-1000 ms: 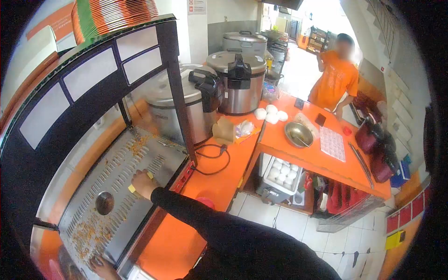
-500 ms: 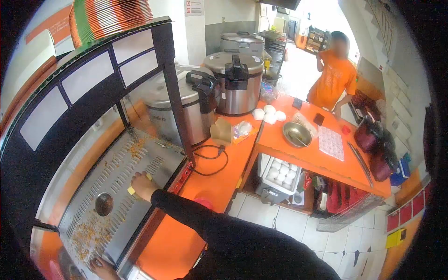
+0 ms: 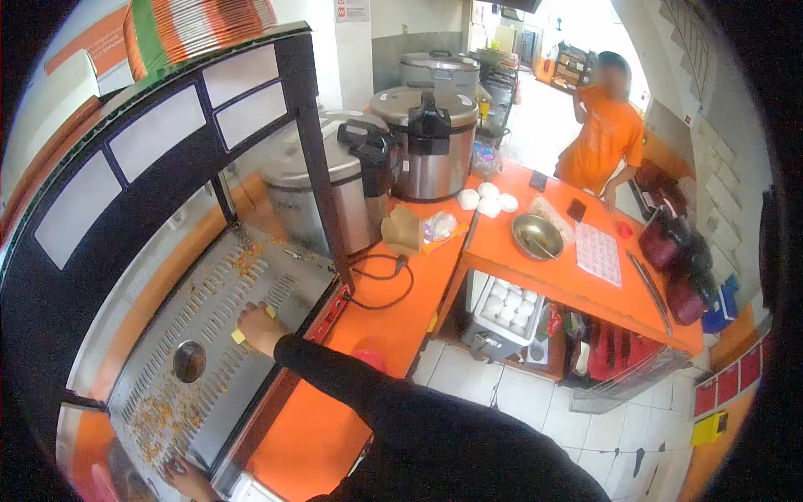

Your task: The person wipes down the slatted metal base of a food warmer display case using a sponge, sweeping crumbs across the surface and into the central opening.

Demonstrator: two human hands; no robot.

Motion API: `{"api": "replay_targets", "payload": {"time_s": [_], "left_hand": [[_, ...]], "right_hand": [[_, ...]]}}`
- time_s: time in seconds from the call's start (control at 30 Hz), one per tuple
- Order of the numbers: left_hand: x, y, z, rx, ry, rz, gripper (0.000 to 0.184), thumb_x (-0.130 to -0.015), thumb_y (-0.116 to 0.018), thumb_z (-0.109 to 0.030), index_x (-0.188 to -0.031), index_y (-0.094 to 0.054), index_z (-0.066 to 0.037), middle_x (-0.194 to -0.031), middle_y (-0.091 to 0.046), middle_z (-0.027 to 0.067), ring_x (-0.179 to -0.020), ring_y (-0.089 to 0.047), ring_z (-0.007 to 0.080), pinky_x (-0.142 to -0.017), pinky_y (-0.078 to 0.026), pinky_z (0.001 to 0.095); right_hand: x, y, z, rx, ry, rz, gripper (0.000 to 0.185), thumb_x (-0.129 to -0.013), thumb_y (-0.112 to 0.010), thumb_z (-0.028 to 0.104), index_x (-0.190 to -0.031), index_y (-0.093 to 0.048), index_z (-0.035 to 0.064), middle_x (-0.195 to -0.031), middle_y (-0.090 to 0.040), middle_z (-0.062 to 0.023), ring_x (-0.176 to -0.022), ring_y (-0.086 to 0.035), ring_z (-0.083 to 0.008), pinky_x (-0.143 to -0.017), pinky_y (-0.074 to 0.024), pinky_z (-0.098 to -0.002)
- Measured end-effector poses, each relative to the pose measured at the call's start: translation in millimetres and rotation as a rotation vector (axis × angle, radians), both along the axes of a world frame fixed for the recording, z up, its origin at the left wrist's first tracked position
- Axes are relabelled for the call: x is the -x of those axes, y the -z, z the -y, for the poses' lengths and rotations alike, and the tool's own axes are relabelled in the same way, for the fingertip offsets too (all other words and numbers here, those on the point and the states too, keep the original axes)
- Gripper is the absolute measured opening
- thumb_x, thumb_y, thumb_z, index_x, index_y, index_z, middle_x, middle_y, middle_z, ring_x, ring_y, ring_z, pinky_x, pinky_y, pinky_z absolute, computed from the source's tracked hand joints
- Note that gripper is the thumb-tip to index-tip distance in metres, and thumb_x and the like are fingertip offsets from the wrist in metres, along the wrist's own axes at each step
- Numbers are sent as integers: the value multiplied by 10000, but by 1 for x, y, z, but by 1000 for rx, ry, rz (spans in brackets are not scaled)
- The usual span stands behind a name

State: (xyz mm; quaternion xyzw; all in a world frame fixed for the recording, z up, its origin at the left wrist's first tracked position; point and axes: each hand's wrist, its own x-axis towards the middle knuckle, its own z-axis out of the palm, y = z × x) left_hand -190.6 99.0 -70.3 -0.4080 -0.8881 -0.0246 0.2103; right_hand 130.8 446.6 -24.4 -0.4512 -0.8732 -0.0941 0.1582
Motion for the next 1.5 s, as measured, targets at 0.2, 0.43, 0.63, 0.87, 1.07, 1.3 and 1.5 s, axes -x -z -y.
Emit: {"api": "replay_targets", "payload": {"time_s": [0.2,0.43,0.63,0.87,1.07,1.3,1.5], "left_hand": [[-49,-42,-14,-380,-167,299,579,-909,-502,-442,-1196,-546,59,-1304,-475,245,-1244,-403,395,-1057,-321,435],[15,14,-1,-257,-85,106,516,-917,-509,-376,-1267,-514,2,-1311,-470,240,-1256,-401,394,-1063,-326,445],[36,34,9,-51,99,-216,499,-865,-563,-145,-1352,-477,-206,-1291,-493,219,-1241,-428,394,-1048,-353,468],[-6,0,-4,-162,-7,-77,332,-890,-532,-250,-1211,-540,-165,-1208,-540,197,-1146,-482,379,-982,-394,471],[-68,-53,-16,-463,-52,89,447,-917,-512,-457,-911,-691,-48,-1038,-632,166,-985,-556,372,-905,-425,487],[-71,-55,-15,-449,-33,66,502,-928,-476,-489,-908,-689,-35,-1063,-626,171,-959,-569,351,-838,-457,468],[-72,-57,-17,-423,-105,117,513,-926,-475,-500,-925,-698,-37,-1088,-628,165,-949,-584,338,-782,-479,453]], "right_hand": [[-6,-6,4,-59,-38,55,149,-810,-546,178,-861,-674,121,-900,-614,-31,-944,-527,-211,-775,-413,-408],[1,18,-9,-196,7,84,132,-809,-545,153,-859,-665,132,-898,-616,-24,-973,-525,-212,-797,-413,-417],[-9,-10,6,2,-43,19,150,-807,-552,162,-891,-675,136,-933,-629,-20,-991,-525,-209,-796,-417,-419],[-7,-10,7,-24,-25,22,145,-802,-562,178,-883,-679,147,-928,-629,-1,-981,-529,-198,-797,-412,-408],[-13,-15,10,-52,-47,67,158,-816,-542,182,-889,-676,140,-917,-627,-12,-966,-532,-201,-780,-423,-413],[-16,-25,13,-37,-58,54,169,-816,-532,184,-878,-673,116,-914,-626,-28,-965,-532,-198,-763,-427,-397],[-11,-8,5,-107,-68,32,162,-811,-534,180,-875,-671,121,-892,-624,-29,-943,-539,-207,-746,-418,-406]]}}
